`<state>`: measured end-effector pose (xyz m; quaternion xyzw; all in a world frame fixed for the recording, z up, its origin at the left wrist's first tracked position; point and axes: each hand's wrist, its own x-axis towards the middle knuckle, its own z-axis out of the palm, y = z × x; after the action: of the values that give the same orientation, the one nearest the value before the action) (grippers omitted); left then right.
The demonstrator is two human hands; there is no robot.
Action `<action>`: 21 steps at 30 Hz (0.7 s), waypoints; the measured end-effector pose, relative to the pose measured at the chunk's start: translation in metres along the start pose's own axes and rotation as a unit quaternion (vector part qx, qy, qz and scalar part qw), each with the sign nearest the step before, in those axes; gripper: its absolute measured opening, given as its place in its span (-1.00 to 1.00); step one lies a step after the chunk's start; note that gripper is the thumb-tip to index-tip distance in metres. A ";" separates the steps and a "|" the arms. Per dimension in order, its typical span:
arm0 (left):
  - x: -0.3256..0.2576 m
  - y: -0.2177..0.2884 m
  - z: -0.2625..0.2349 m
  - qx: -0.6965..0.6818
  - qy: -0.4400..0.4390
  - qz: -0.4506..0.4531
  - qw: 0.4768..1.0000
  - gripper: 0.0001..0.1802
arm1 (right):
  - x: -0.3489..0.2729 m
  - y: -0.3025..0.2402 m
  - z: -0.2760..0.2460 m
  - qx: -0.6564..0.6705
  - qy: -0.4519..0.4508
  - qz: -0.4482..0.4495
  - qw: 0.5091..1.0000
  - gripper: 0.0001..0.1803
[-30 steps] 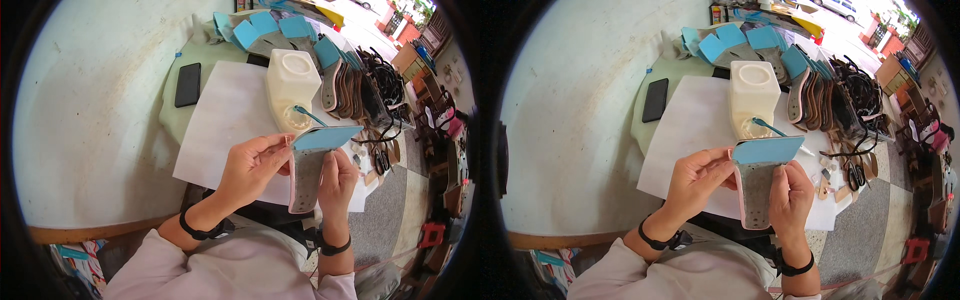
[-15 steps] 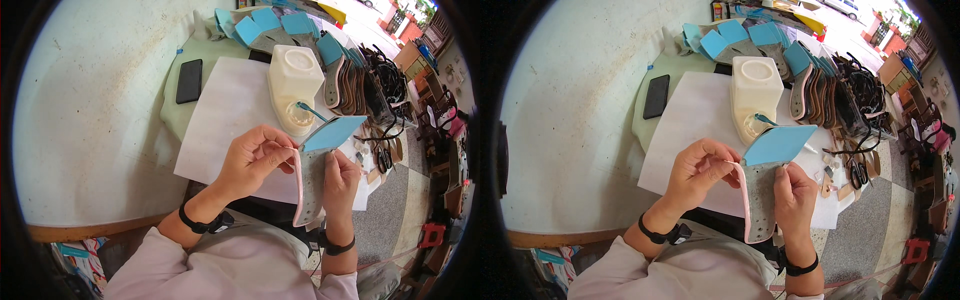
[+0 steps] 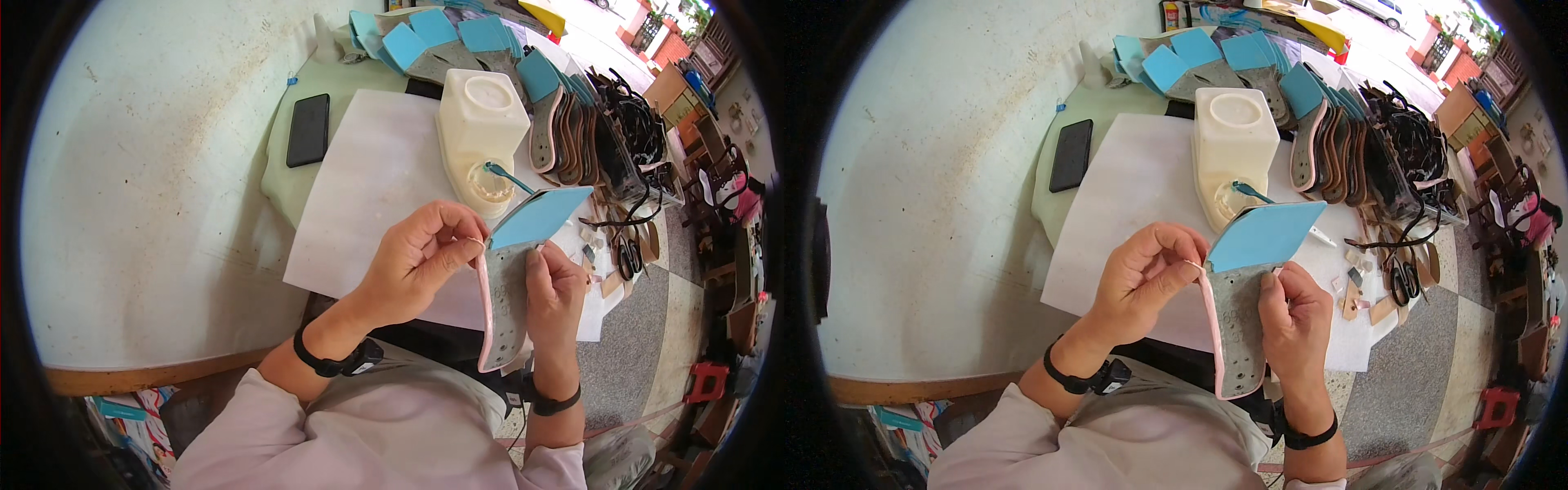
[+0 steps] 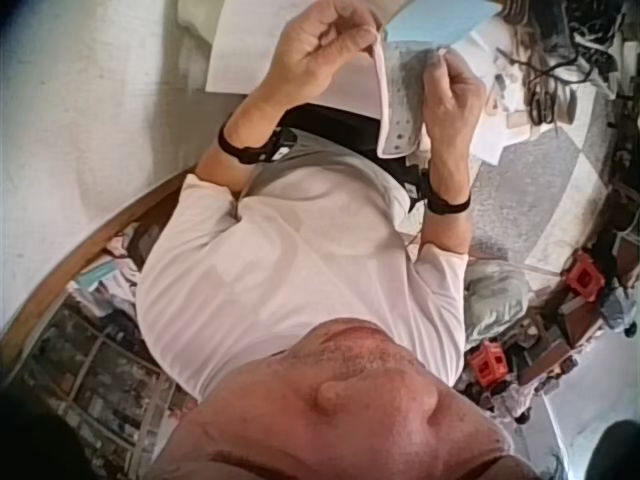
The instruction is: Applying adhesive to a shoe insole component using a brush and then attaching a small strip to the heel area.
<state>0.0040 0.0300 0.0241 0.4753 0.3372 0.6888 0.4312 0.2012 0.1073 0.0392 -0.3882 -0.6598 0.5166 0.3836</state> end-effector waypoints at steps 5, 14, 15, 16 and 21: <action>-0.001 0.003 0.004 -0.002 0.025 -0.015 1.000 -0.89 | -0.001 -0.008 0.002 -0.001 -0.007 0.006 1.000 -0.74; 0.000 -0.001 0.019 0.058 0.171 0.091 0.979 -0.73 | -0.003 -0.005 0.013 0.038 0.012 -0.008 0.999 -0.79; 0.001 -0.001 0.021 0.054 0.192 0.101 0.975 -0.74 | -0.004 -0.005 0.013 0.023 0.017 -0.019 0.999 -0.79; 0.001 -0.001 0.022 0.049 0.213 0.111 0.970 -0.75 | -0.005 -0.004 0.014 0.007 0.023 -0.030 0.999 -0.79; -0.003 0.004 0.014 0.263 0.179 0.111 0.942 -0.89 | -0.002 -0.002 0.023 -0.035 0.055 -0.126 0.990 -0.82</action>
<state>0.0165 0.0268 0.0311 0.4750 0.5229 0.6929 0.1445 0.1808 0.0957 0.0372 -0.3433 -0.6987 0.4187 0.4676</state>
